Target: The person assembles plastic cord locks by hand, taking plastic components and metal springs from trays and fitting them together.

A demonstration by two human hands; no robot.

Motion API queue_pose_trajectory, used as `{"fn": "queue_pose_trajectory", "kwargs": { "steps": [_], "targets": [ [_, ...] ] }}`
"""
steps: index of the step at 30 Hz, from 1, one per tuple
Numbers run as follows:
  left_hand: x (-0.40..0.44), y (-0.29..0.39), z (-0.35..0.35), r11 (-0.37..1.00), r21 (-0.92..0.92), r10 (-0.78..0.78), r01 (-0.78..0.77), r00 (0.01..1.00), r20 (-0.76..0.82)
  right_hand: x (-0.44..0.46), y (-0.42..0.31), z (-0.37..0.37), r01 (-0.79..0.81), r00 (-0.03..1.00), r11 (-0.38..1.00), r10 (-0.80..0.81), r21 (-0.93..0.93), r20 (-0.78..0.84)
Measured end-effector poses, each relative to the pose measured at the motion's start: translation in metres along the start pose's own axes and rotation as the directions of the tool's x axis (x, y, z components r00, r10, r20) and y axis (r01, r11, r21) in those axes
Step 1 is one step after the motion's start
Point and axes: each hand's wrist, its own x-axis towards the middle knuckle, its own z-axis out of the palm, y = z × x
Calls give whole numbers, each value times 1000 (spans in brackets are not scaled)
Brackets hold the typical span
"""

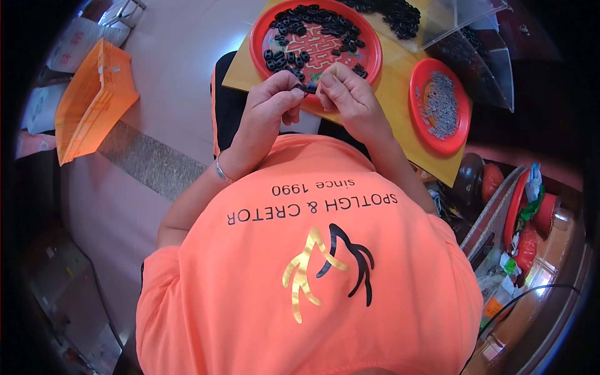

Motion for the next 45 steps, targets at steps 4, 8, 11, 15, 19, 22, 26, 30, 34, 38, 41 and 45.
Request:
{"fn": "queue_pose_trajectory", "kwargs": {
  "steps": [4,8,11,15,19,22,26,30,34,38,41,45],
  "targets": [
    [3,-3,-1,999,-25,-42,42,999,-1,0,-2,0,-22,999,993,26,120,-32],
    [6,-6,1,995,-68,-71,74,997,37,2,3,-2,-70,988,987,88,145,-123],
    [7,-7,2,994,-76,-76,81,996,55,-1,2,-1,-107,985,976,130,188,-112],
    [8,-9,1,994,-69,-80,85,993,82,-4,0,5,-142,981,949,172,283,-85],
    [7,-7,2,996,-36,-79,82,994,70,-5,0,5,-124,982,959,156,254,-108],
    [6,-6,3,996,-19,-82,83,995,55,-2,6,-3,-58,990,996,66,70,-127],
    [6,-9,4,998,-15,-59,60,996,70,-4,4,2,-66,992,996,72,61,-105],
    [4,-10,5,999,-4,-34,34,998,59,-6,6,1,-43,995,999,43,4,-91],
    [4,-12,6,1000,12,-18,18,998,59,-8,5,-2,-53,994,998,55,22,-90],
    [3,-12,6,1000,23,-11,10,998,60,-9,6,1,-74,993,992,83,98,-86],
    [1,-12,7,1000,29,-9,7,998,56,-10,7,4,-84,992,984,98,157,-77],
    [-1,-17,5,996,82,19,-22,999,40,-9,16,6,-52,993,998,54,21,-105]
  ]
}}
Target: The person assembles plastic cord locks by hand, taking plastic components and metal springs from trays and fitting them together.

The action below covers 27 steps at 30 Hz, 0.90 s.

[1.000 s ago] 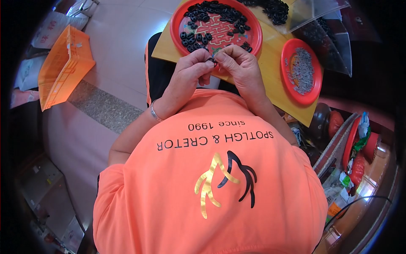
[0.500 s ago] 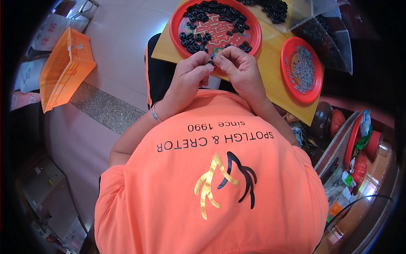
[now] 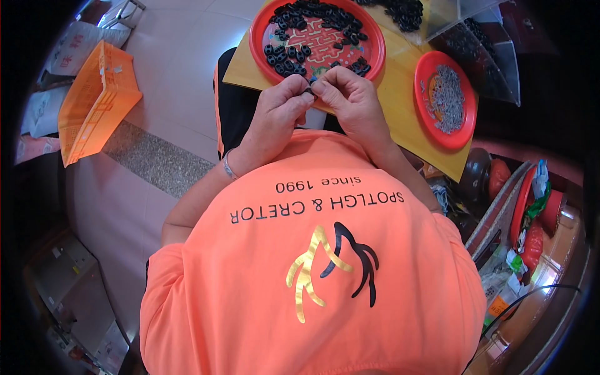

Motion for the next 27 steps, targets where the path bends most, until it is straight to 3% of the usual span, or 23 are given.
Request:
{"fn": "queue_pose_trajectory", "kwargs": {
  "steps": [5,8,19,22,25,27],
  "targets": [
    [-1,-5,5,855,468,286,-223,956,-66,-2,1,5,129,990,969,-139,-209,-36],
    [0,-10,2,805,511,362,-302,932,-19,-7,-8,5,114,993,961,-119,-252,-5],
    [-3,-12,-1,937,324,134,-128,991,5,-5,-1,-6,73,995,987,-63,-142,77],
    [-5,-10,-2,866,457,213,-203,977,29,-5,0,-3,97,992,957,-71,-275,100],
    [-7,-10,-4,815,540,244,-210,970,10,-4,3,2,87,993,980,-71,-182,91],
    [-4,-4,-4,823,519,253,-232,967,32,0,4,0,-8,994,997,16,-73,109]
  ]
}}
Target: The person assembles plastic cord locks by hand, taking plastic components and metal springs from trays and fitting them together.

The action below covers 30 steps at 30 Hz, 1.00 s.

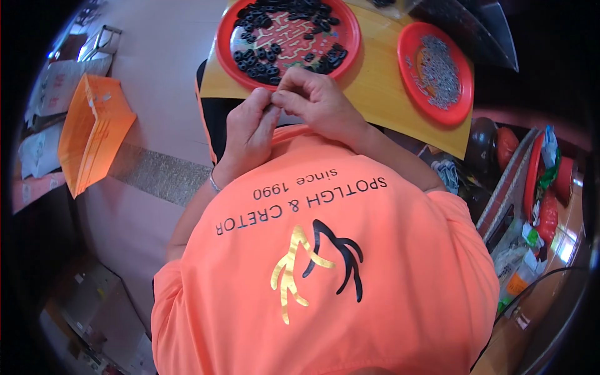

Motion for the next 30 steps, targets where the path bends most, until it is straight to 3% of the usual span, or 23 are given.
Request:
{"fn": "queue_pose_trajectory", "kwargs": {
  "steps": [2,3,6,9,11,14,17,21,23,26,29,30],
  "targets": [
    [2,-3,-3,999,-36,-31,30,999,-25,5,-7,-6,-79,995,994,75,71,70],
    [2,-4,-5,995,-81,-63,59,997,-45,9,-5,-5,23,998,997,-27,69,60],
    [1,-10,-8,966,-232,-137,112,986,-96,26,-20,-20,41,998,999,-40,-23,48],
    [-1,-16,-11,930,-334,-189,155,979,-72,51,-17,-31,-3,1000,949,-1,-316,-11],
    [-1,-15,-14,918,-363,-200,163,978,-67,68,-7,-34,6,999,867,-22,-498,-27],
    [-2,-13,-17,911,-385,-195,148,977,-86,85,3,-35,165,985,573,-129,-803,111],
    [-5,-7,-21,901,-403,-201,158,978,-65,87,-1,-28,238,971,409,-112,-881,210],
    [-4,-3,-24,885,-429,-219,180,975,-41,93,13,-30,233,969,336,-162,-913,188],
    [-1,-8,-23,808,-534,-280,247,960,20,88,13,-29,232,963,298,-203,-926,176],
    [3,-12,-21,727,-616,-321,303,943,86,83,11,-34,197,968,286,-210,-938,140],
    [5,-9,-18,686,-650,-330,327,936,123,83,18,-50,209,959,488,-272,-847,80],
    [6,-8,-17,675,-659,-332,333,934,133,79,14,-51,127,985,705,-172,-698,6]
  ]
}}
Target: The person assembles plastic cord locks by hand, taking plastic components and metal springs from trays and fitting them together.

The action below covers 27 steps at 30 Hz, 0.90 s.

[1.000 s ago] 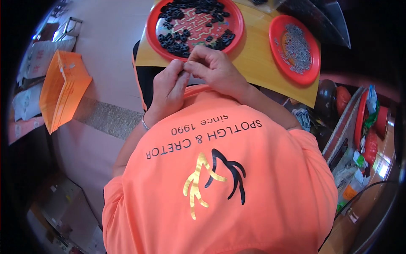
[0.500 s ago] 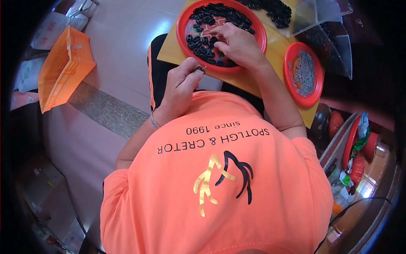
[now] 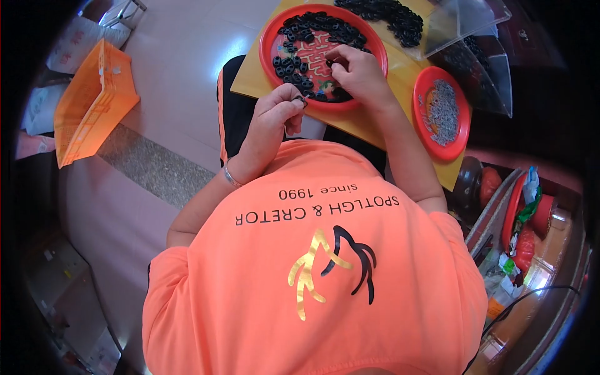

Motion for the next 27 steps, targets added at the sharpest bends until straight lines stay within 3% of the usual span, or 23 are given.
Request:
{"fn": "queue_pose_trajectory", "kwargs": {
  "steps": [2,4,9,15,18,21,27],
  "targets": [
    [3,0,2,999,11,36,-36,999,35,-9,-9,-11,-245,970,850,211,467,125],
    [4,1,7,997,27,64,-66,996,66,-17,-16,-22,-247,969,664,176,706,173],
    [7,13,24,990,49,129,-136,984,120,-37,-32,-38,-271,962,356,129,895,240],
    [6,16,30,992,0,128,-129,983,130,-47,-30,-35,-340,940,72,-4,938,342],
    [6,14,27,992,-23,123,-121,985,120,-49,-38,-28,-282,957,207,127,937,260],
    [5,10,25,994,-54,98,-93,989,115,-48,-44,-27,-255,955,248,216,935,203],
    [5,8,25,989,-66,143,-134,978,151,-45,-47,3,-185,972,307,194,933,129]
  ]
}}
